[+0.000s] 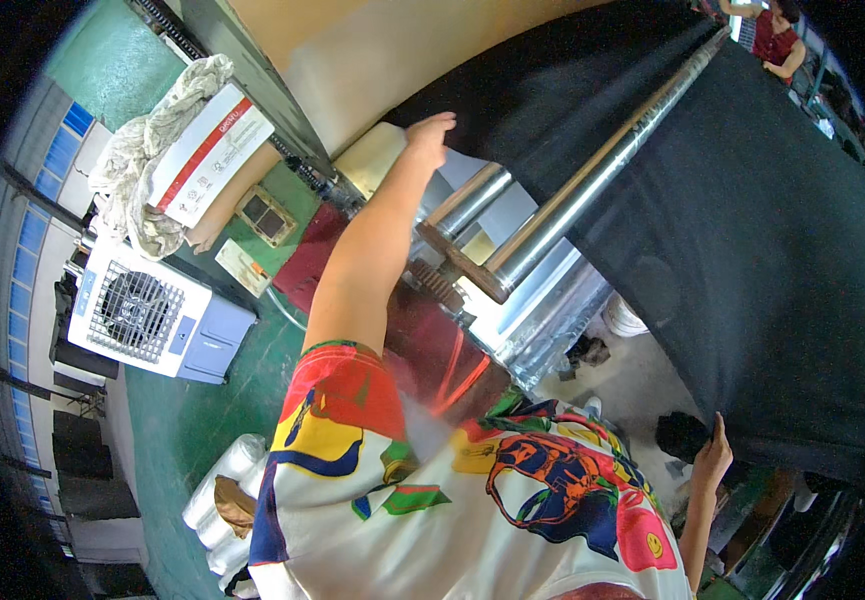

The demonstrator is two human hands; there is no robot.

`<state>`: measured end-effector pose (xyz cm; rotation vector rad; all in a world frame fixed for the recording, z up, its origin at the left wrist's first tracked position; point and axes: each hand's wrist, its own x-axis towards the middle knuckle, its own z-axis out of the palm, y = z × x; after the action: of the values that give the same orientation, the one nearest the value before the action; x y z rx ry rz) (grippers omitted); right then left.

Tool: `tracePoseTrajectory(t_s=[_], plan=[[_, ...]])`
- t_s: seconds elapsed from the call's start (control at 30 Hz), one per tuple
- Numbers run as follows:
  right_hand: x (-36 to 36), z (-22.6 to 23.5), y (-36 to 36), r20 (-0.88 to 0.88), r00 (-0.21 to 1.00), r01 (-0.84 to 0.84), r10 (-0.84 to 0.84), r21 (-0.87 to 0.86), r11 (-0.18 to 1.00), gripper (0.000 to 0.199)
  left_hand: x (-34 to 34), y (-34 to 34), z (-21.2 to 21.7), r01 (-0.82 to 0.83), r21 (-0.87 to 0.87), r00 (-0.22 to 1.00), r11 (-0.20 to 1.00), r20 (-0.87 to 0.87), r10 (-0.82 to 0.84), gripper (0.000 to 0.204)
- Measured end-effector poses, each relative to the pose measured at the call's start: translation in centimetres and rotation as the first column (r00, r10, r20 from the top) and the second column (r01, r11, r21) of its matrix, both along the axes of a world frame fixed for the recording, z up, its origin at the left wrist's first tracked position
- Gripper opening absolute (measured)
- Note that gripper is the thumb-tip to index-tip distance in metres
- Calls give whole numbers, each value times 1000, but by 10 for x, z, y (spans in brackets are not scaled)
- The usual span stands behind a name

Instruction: The person feeds a black fabric sheet into a roller machine, guiding it with both hands to ensure smooth passage. The person then reaches down and picks up a white bucket containing a white substance.

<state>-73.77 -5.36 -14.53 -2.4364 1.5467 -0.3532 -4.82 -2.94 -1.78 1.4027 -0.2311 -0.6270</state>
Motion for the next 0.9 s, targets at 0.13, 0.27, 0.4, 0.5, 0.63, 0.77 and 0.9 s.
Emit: tracePoseTrajectory(t_s=[0.13, 0.27, 0.4, 0.5, 0.63, 0.77, 0.9], plan=[[7, 5, -3, 72, 993, -80, 88, -111, 991, 55, -13, 9, 18, -232, -116, 970, 966, 45, 238, 23], [21, 13, -11, 36, 994, -100, 101, -27, 995, 58, -7, 13, 13, -385, -67, 923, 920, -49, 382, 19], [45, 22, -6, 72, 986, -145, 152, -89, 985, 59, 26, 18, -11, -433, -22, 891, 901, -160, 424, 17], [66, 30, -3, 94, 985, -138, 148, -100, 985, 56, 27, 10, -14, -275, -46, 942, 960, -213, 260, 15], [91, 33, -1, 94, 972, -195, 214, -185, 963, 54, 4, -16, -12, 93, -116, 989, 989, -102, -105, 17], [113, 42, 6, 89, 971, -210, 222, -126, 970, 50, 26, -3, -17, -150, -53, 988, 987, -47, 147, 25], [132, 38, 7, 120, 966, -218, 231, -114, 969, 47, 35, 2, -13, -343, -20, 933, 939, -123, 338, 24]])
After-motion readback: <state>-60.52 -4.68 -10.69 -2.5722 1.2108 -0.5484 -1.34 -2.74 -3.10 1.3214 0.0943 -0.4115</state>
